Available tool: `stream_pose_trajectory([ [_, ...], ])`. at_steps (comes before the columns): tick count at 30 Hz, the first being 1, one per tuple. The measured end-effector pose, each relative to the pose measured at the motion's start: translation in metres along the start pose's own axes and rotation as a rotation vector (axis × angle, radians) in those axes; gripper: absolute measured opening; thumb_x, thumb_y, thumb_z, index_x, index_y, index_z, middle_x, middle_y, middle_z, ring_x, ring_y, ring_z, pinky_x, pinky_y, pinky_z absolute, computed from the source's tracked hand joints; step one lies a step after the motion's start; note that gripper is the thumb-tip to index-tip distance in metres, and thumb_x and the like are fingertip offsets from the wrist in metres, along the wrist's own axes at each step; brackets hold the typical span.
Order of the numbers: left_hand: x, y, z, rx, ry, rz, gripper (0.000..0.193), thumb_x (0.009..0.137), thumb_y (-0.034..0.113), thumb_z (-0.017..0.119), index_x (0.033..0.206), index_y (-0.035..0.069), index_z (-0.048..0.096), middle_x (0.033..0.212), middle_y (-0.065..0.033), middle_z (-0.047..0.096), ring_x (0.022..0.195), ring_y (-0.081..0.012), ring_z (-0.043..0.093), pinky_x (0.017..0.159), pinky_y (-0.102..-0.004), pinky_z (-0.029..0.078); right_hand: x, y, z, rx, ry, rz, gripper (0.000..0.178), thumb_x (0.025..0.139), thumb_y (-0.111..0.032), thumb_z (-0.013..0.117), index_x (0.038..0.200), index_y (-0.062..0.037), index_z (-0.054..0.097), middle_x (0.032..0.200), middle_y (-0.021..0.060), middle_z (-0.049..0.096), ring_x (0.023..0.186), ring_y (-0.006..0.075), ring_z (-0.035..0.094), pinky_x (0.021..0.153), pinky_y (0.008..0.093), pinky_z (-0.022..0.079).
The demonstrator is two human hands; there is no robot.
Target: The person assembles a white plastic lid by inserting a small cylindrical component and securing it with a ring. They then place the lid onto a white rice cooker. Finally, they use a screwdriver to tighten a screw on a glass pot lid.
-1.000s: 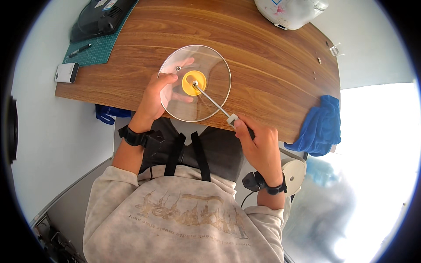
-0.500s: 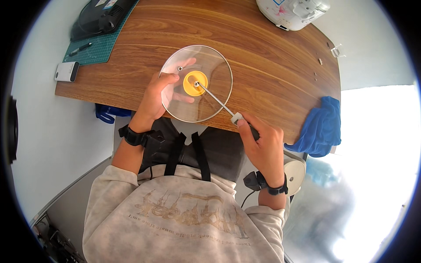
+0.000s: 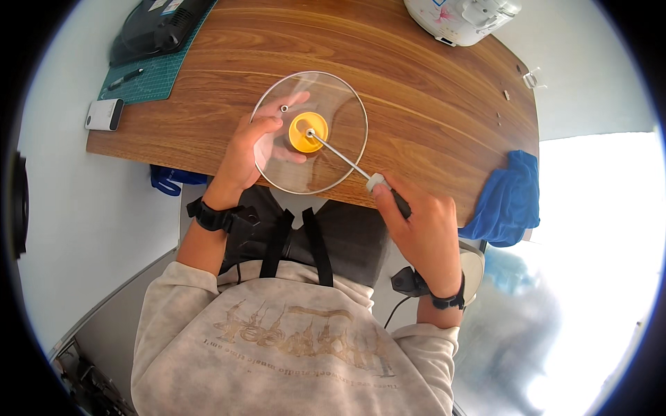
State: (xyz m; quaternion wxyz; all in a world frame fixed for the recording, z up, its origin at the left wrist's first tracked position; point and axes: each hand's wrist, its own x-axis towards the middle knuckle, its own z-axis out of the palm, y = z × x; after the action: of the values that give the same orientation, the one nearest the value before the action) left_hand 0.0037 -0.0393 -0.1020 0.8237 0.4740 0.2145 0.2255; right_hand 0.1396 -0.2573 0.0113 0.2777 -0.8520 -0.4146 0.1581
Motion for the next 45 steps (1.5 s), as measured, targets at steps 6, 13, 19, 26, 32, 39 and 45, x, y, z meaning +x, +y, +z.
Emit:
stream_pose_trajectory([
  [6, 0.003, 0.001, -0.002, 0.020, -0.059, -0.004, 0.058, 0.093, 0.029, 0.048, 0.140, -0.003, 0.052, 0.148, -0.0183, 0.049, 0.124, -0.0306, 0.058, 0.076, -0.0424, 0.063, 0.013, -0.014, -0.017, -0.210, 0.022, -0.272, 0.018, 0.092, -0.021, 0.069, 0.098, -0.0038, 0.071, 0.070, 0.0177, 0.065, 0.063, 0.0388, 0.062, 0.056, 0.0427, 0.049],
  [13, 0.002, 0.005, -0.001, 0.016, -0.050, 0.006, 0.060, 0.091, 0.031, 0.048, 0.139, -0.004, 0.054, 0.146, -0.0178, 0.051, 0.123, -0.0302, 0.058, 0.074, -0.0407, 0.063, 0.022, -0.035, -0.027, -0.461, -0.028, -0.316, 0.021, 0.091, -0.020, 0.070, 0.105, -0.0049, 0.071, 0.075, 0.0124, 0.064, 0.064, 0.0345, 0.060, 0.059, 0.0413, 0.045],
  [19, 0.005, -0.004, -0.004, 0.010, 0.019, -0.002, 0.059, 0.089, 0.031, 0.049, 0.137, -0.005, 0.056, 0.142, -0.0176, 0.055, 0.119, -0.0294, 0.059, 0.075, -0.0401, 0.062, 0.028, -0.042, -0.034, -0.606, 0.016, -0.419, 0.023, 0.088, -0.020, 0.072, 0.109, -0.0105, 0.072, 0.079, 0.0088, 0.063, 0.067, 0.0311, 0.061, 0.059, 0.0402, 0.045],
  [26, 0.004, -0.001, -0.006, -0.010, -0.030, -0.074, 0.060, 0.089, 0.031, 0.051, 0.136, -0.004, 0.056, 0.141, -0.0162, 0.056, 0.119, -0.0285, 0.060, 0.078, -0.0411, 0.062, 0.026, -0.060, -0.030, -0.963, 0.140, -0.750, 0.030, 0.078, -0.011, 0.071, 0.108, -0.0135, 0.072, 0.086, 0.0005, 0.060, 0.078, 0.0194, 0.057, 0.067, 0.0345, 0.044],
  [32, 0.002, 0.001, -0.001, -0.053, 0.016, -0.048, 0.058, 0.090, 0.027, 0.051, 0.139, -0.005, 0.051, 0.146, -0.0169, 0.052, 0.121, -0.0296, 0.059, 0.078, -0.0425, 0.062, 0.025, -0.063, -0.027, -1.023, 0.207, -0.884, 0.038, 0.072, -0.008, 0.071, 0.109, -0.0111, 0.071, 0.087, 0.0013, 0.056, 0.079, 0.0182, 0.055, 0.067, 0.0340, 0.042],
  [39, -0.001, 0.009, 0.003, -0.023, -0.073, -0.016, 0.057, 0.092, 0.026, 0.049, 0.140, -0.005, 0.050, 0.148, -0.0171, 0.049, 0.124, -0.0304, 0.057, 0.077, -0.0422, 0.063, 0.011, -0.007, -0.037, -0.360, 0.075, -0.465, 0.024, 0.086, -0.018, 0.073, 0.106, -0.0050, 0.071, 0.089, 0.0095, 0.064, 0.070, 0.0244, 0.062, 0.060, 0.0333, 0.046],
  [45, 0.000, 0.005, 0.003, -0.006, -0.040, 0.011, 0.057, 0.092, 0.026, 0.048, 0.140, -0.005, 0.052, 0.150, -0.0182, 0.047, 0.130, -0.0316, 0.052, 0.078, -0.0439, 0.063, -0.004, 0.015, -0.010, 0.018, -0.011, -0.001, 0.022, 0.094, -0.019, 0.068, 0.104, 0.0000, 0.071, 0.071, 0.0160, 0.063, 0.058, 0.0282, 0.055, 0.056, 0.0334, 0.044],
])
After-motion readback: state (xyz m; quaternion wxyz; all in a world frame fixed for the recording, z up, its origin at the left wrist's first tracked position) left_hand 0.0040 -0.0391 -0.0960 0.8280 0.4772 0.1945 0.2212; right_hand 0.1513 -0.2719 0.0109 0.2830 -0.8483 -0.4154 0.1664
